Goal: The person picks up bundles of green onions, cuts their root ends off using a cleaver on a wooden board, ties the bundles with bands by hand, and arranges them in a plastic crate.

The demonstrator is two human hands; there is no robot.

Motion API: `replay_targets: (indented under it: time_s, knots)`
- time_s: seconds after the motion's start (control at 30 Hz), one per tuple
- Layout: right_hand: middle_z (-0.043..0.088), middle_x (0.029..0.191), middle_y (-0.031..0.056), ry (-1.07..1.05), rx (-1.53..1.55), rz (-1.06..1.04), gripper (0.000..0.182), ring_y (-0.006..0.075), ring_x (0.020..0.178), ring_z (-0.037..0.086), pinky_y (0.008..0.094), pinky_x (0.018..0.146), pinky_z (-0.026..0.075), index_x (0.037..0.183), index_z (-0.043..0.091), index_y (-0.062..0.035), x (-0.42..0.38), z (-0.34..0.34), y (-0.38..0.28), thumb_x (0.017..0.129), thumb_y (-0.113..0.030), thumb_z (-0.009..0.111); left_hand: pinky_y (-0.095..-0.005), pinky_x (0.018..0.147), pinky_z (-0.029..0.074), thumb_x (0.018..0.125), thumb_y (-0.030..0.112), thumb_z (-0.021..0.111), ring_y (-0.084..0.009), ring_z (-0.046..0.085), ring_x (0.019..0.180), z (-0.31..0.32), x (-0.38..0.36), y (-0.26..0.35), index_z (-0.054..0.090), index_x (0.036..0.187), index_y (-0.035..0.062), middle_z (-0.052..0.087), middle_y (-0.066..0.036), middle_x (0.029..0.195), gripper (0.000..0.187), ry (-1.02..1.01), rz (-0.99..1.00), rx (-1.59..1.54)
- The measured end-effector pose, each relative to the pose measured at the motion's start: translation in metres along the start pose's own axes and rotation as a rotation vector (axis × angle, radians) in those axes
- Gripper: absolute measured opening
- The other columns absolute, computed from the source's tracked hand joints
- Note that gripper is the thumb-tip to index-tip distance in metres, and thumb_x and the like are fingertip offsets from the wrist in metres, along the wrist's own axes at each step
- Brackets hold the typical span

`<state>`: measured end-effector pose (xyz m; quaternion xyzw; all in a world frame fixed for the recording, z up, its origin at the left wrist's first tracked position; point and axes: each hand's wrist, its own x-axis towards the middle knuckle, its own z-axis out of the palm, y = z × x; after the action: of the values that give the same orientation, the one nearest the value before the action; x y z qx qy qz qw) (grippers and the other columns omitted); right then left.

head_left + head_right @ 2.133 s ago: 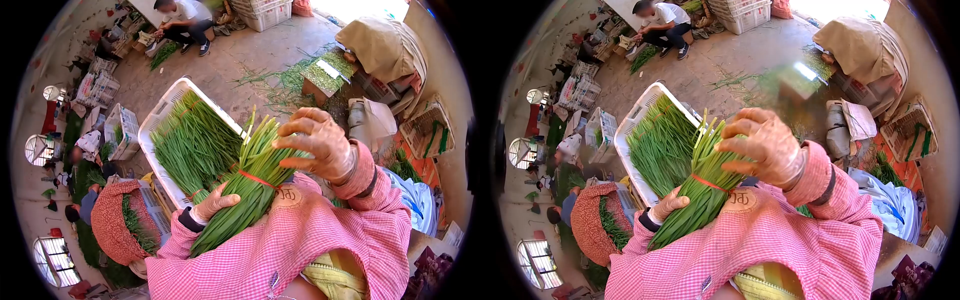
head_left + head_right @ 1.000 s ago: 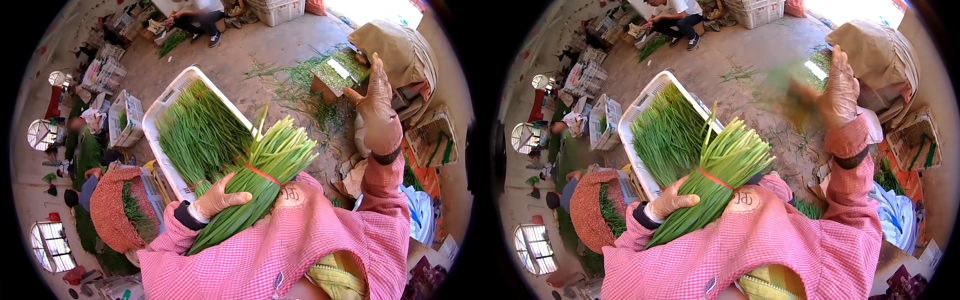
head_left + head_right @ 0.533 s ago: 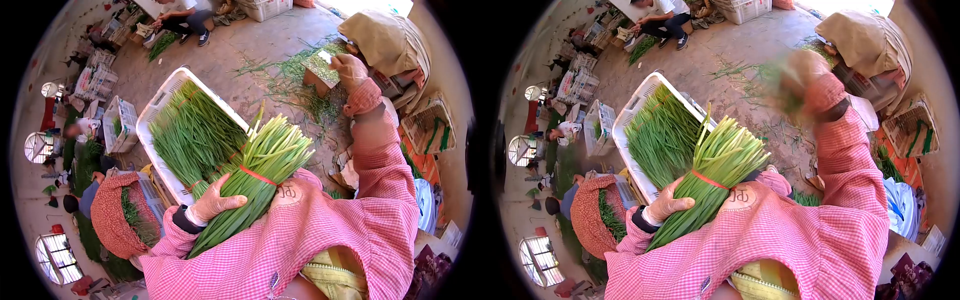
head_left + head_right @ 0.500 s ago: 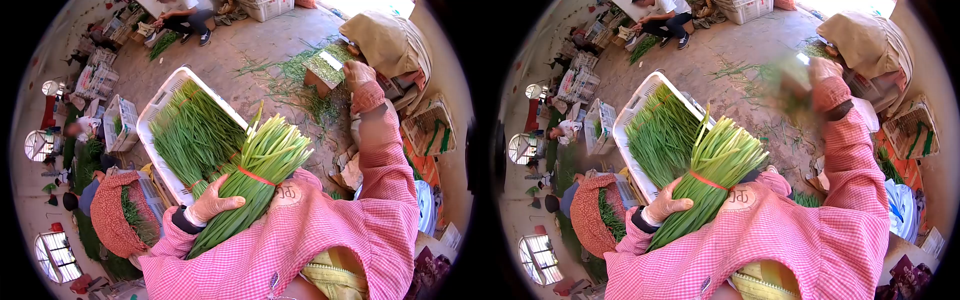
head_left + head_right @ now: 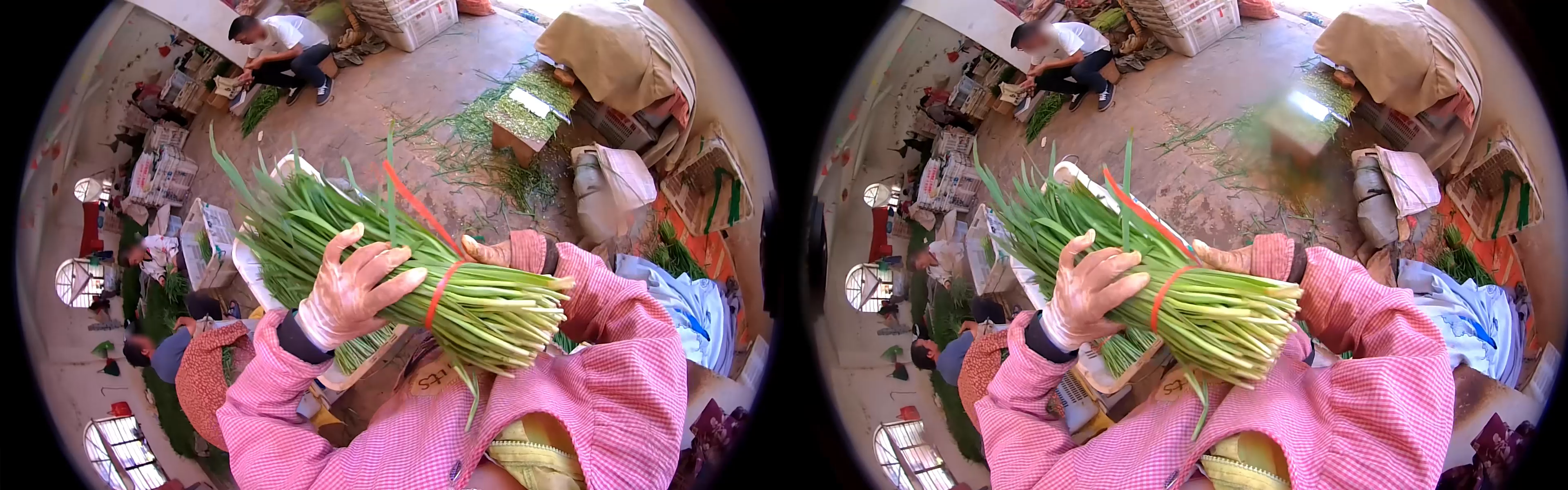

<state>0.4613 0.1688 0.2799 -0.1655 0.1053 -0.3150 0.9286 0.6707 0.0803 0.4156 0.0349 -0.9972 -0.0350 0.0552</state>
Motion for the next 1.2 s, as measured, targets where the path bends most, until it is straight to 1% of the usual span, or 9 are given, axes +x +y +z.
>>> replay_targets:
  time_s: [0.07,0.2,0.33,0.53,0.73,0.8,0.9,1.13,1.2]
  knots:
    - [0.056,0.111,0.0105,0.004,0.235,-0.01,0.066,0.017,0.094,0.057,0.0331,0.078,0.049,0.122,0.044,-0.0072,-0.011,0.003,-0.004,0.075,-0.051,0.059,-0.0504,0.099,0.017,0.042,0.02,0.073,-0.0243,0.049,0.106,0.028,0.011,-0.01,0.051,0.106,0.0161,0.053,-0.006,0.11,0.067,0.16,0.071,0.255]
    - [0.06,0.1,0.0099,0.278,-0.114,-0.08,0.061,0.0162,0.083,0.059,0.0321,0.076,0.049,0.115,0.05,-0.004,-0.021,-0.007,-0.016,0.071,-0.043,0.067,-0.0496,0.104,0.011,0.043,0.018,0.075,-0.0336,0.023,0.127,0.061,-0.015,0.003,0.033,0.126,0.0031,0.031,-0.017,0.133,0.094,0.149,-0.623,0.141]
    - [0.06,0.099,0.0093,0.646,-0.415,-0.149,0.061,0.0172,0.084,0.059,0.0317,0.075,0.048,0.114,0.049,-0.0023,-0.015,-0.045,-0.004,0.067,-0.033,0.074,-0.0379,0.104,0.023,0.066,0.047,0.07,-0.0269,0.031,0.124,0.133,-0.052,0.023,0.02,0.135,0.002,0.034,-0.017,0.132,0.096,-0.014,-1.176,-1.715]
    - [0.051,0.117,0.0124,0.708,-0.403,-0.151,0.08,0.0212,0.109,0.046,0.0346,0.096,0.033,0.127,0.036,-0.0026,-0.017,-0.046,0.049,0.064,-0.031,0.077,-0.0442,0.089,0.043,0.076,0.032,0.063,-0.0302,0.054,0.1,0.218,0.028,0.018,0.043,0.12,0.0042,0.053,-0.015,0.114,0.056,0.647,-1.065,-2.724]
    - [0.05,0.116,0.0148,0.735,-0.508,-0.518,0.084,0.0225,0.106,0.049,0.0361,0.091,0.039,0.128,0.028,-0.0007,-0.011,-0.074,0.018,0.065,-0.03,0.077,-0.0422,0.081,0.048,0.078,0.027,0.06,-0.0266,0.059,0.088,0.216,0.053,0.029,0.049,0.111,0.0036,0.058,-0.012,0.101,0.042,0.748,-1.245,-2.227]
    - [0.051,0.113,0.0146,1.084,-0.651,-0.348,0.076,0.0234,0.104,0.051,0.0363,0.088,0.041,0.125,0.031,0.0,0.003,-0.085,0.006,0.068,-0.026,0.075,-0.0401,0.079,0.049,0.077,0.023,0.062,-0.025,0.059,0.084,0.209,0.063,0.032,0.05,0.109,0.0044,0.058,-0.011,0.1,0.039,0.729,-1.151,-1.81]
    - [0.052,0.113,0.0143,0.982,-0.149,-0.431,0.074,0.0237,0.102,0.052,0.0364,0.088,0.042,0.124,0.032,0.0003,-0.003,-0.08,0.005,0.068,-0.024,0.075,-0.0388,0.081,0.049,0.075,0.016,0.06,-0.0261,0.06,0.086,0.196,0.063,0.032,0.05,0.109,0.0013,0.059,-0.012,0.101,0.038,0.755,-1.167,-2.035]
    - [0.043,0.124,0.0174,0.818,-0.269,-0.517,0.078,0.0239,0.111,0.045,0.0366,0.091,0.038,0.13,0.029,0.0004,-0.048,-0.076,0.009,0.073,-0.033,0.07,-0.0424,0.086,0.046,0.074,0.016,0.056,-0.0292,0.057,0.096,0.19,0.049,0.032,0.044,0.118,0.0009,0.055,-0.016,0.11,0.048,0.583,-1.021,-2.662]
    - [0.045,0.124,0.0163,1.093,-0.434,-0.562,0.068,0.0235,0.11,0.046,0.0326,0.091,0.038,0.128,0.033,0.0016,-0.07,-0.082,-0.004,0.076,-0.026,0.068,-0.0449,0.085,0.046,0.075,0.019,0.055,-0.0309,0.059,0.093,0.19,0.048,0.033,0.051,0.112,0.0006,0.059,-0.017,0.105,0.041,0.578,-0.979,-2.71]
